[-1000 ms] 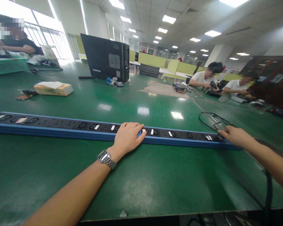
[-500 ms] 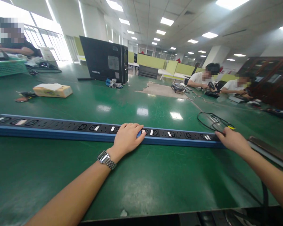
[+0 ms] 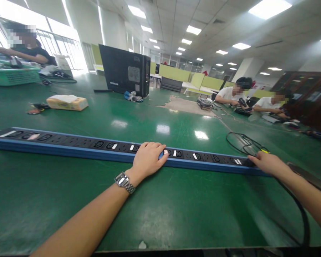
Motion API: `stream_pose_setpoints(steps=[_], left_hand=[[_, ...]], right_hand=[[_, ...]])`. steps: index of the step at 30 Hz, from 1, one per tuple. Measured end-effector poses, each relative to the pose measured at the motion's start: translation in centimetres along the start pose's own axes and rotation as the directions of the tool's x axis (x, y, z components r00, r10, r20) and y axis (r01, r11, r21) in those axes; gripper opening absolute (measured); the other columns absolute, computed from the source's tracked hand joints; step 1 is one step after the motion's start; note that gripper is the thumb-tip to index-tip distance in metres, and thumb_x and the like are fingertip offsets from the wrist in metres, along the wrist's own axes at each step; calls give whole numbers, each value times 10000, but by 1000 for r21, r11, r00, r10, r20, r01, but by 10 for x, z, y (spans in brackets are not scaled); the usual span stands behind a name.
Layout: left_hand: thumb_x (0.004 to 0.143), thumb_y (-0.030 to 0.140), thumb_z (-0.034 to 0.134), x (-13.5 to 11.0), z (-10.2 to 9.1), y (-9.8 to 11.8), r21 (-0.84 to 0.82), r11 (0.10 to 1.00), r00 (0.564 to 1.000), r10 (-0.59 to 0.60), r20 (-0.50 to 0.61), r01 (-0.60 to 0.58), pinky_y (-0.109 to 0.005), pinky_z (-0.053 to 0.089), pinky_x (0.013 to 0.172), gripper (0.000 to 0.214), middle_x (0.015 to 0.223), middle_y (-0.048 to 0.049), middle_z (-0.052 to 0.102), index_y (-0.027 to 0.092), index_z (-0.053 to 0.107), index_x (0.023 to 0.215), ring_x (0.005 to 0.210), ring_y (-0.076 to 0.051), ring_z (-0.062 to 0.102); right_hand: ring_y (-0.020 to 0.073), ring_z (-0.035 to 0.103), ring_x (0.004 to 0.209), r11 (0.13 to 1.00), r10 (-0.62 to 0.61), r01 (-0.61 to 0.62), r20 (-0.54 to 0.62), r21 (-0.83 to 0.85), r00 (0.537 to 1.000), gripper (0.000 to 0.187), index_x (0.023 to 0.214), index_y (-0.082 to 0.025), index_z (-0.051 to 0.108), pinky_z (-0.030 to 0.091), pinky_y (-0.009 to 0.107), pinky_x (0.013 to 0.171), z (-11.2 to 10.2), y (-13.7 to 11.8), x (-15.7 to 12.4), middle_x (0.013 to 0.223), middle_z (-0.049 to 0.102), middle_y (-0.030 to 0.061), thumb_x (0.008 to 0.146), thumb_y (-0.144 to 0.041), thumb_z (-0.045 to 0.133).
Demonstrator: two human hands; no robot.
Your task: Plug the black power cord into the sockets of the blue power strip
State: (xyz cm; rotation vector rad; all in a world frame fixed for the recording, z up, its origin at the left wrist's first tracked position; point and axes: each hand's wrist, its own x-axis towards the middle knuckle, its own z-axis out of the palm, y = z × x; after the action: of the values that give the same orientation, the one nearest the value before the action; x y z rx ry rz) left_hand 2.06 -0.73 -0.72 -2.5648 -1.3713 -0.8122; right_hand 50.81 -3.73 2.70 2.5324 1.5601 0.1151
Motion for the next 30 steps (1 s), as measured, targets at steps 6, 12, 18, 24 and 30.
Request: stream_pose_setpoints(steps=[6, 12, 18, 24, 30], left_hand=[[943, 395, 373, 0, 2, 0, 9, 1000, 1000, -8, -5, 8, -390, 370, 930, 371, 1110, -39, 675, 204, 625, 1138, 1038, -210, 581], [940, 408, 369, 1, 2, 1, 21, 1000, 1000, -16, 7, 15, -392, 370, 932, 380, 1110, -36, 674, 206, 626, 1134, 1041, -213, 579], [933, 407, 372, 3, 2, 2, 49, 999, 1000, -21, 23, 20, -399, 378, 922, 375, 1096, -44, 677, 219, 631, 1128, 1036, -222, 583], [934, 409, 361, 4, 2, 3, 77, 997, 999, -19, 31, 17, -405, 370, 921, 385, 1080, -52, 675, 218, 624, 1140, 1025, -229, 579], [934, 408, 360, 3, 3, 3, 79, 997, 999, -27, 36, 24, -404, 360, 922, 390, 1080, -45, 667, 222, 627, 1149, 1024, -228, 567]], right_hand=[[223, 584, 693, 998, -24, 20, 76, 51, 997, 414, 685, -183, 570, 360, 317, 638, -14, 0, 3, 770, 646, 148, 894, -489, 386], [212, 559, 671, 997, -41, 40, 15, 64, 999, 404, 679, -173, 575, 355, 306, 640, -14, 0, 3, 756, 640, 147, 891, -476, 412], [182, 557, 626, 998, -44, 37, 165, 43, 985, 401, 603, -167, 541, 351, 287, 619, -29, -9, 14, 714, 630, 125, 885, -441, 464], [164, 545, 569, 996, -67, 52, 239, 70, 969, 380, 629, -181, 528, 347, 287, 608, -31, -9, 12, 615, 615, 74, 887, -448, 454], [214, 559, 669, 976, 157, -125, -171, 181, 973, 401, 705, -199, 573, 368, 301, 626, -46, 12, -16, 696, 641, 84, 850, -540, 419]])
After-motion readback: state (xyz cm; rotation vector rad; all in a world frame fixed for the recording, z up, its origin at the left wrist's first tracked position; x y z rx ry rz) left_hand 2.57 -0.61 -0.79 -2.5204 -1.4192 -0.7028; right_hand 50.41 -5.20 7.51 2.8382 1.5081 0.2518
